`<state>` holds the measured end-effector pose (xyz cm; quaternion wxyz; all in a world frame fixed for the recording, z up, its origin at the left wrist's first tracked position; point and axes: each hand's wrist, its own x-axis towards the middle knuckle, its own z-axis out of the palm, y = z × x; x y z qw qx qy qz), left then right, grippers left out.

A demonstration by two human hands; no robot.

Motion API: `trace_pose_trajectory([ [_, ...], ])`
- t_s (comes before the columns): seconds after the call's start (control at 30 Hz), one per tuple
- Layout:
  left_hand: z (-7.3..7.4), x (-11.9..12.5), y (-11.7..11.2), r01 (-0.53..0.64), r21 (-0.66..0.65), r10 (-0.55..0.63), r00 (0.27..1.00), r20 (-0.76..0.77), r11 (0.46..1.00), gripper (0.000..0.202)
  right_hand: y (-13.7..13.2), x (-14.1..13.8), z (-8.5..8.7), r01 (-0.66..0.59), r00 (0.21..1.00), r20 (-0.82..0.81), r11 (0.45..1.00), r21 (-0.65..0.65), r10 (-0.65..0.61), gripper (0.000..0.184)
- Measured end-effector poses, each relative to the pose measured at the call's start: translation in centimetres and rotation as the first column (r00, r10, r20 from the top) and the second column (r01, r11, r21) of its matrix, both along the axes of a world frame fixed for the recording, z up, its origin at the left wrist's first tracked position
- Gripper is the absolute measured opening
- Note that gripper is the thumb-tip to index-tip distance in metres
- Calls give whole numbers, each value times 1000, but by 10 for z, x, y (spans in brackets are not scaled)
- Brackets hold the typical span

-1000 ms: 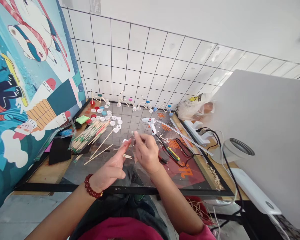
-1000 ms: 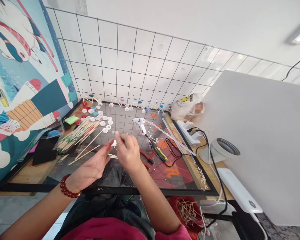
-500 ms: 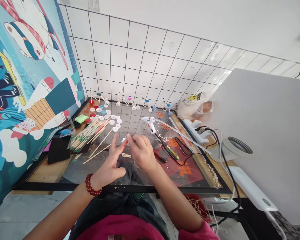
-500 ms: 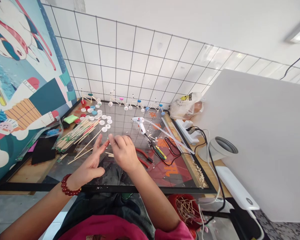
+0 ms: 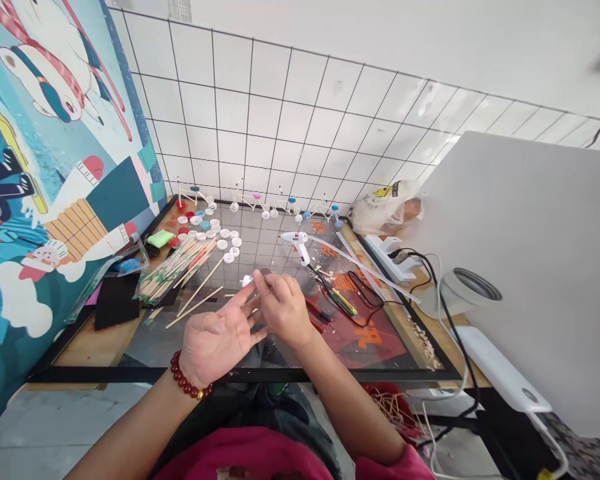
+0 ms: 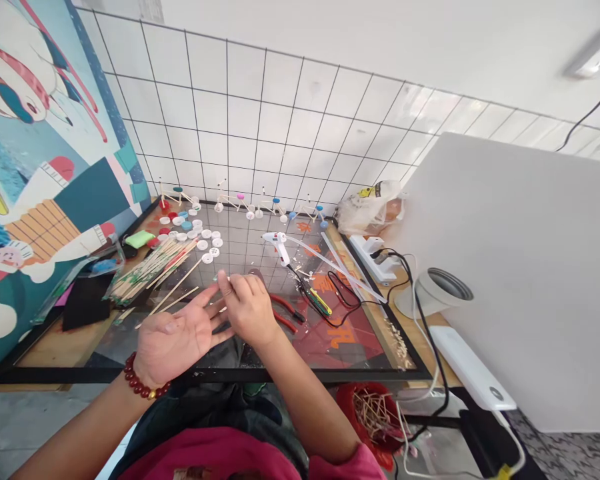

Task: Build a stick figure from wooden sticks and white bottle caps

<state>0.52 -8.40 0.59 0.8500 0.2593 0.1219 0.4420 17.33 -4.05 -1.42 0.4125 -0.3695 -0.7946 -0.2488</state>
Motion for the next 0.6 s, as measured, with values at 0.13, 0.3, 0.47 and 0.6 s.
trace_pose_trajectory([
  [0.13, -17, -1, 16, -150, 283, 266, 860, -436, 947, 73, -29, 48, 17, 66, 942, -319, 990, -123, -102, 43],
  [0.3, -26, -6, 54, -18, 638, 538, 555, -634, 770, 73, -136, 139, 3, 2, 768, -586, 916, -401, -258, 23],
  [0.47, -25, -8, 91, 35, 676, 561, 527, -639, 736, 68, -220, 201, -76, -21, 218, -686, 700, -714, -694, 27],
  [0.6, -33, -9, 104, 11, 769, 690, 433, -580, 639, 65, -230, 206, -131, -165, -64, -483, 486, -858, -873, 41],
])
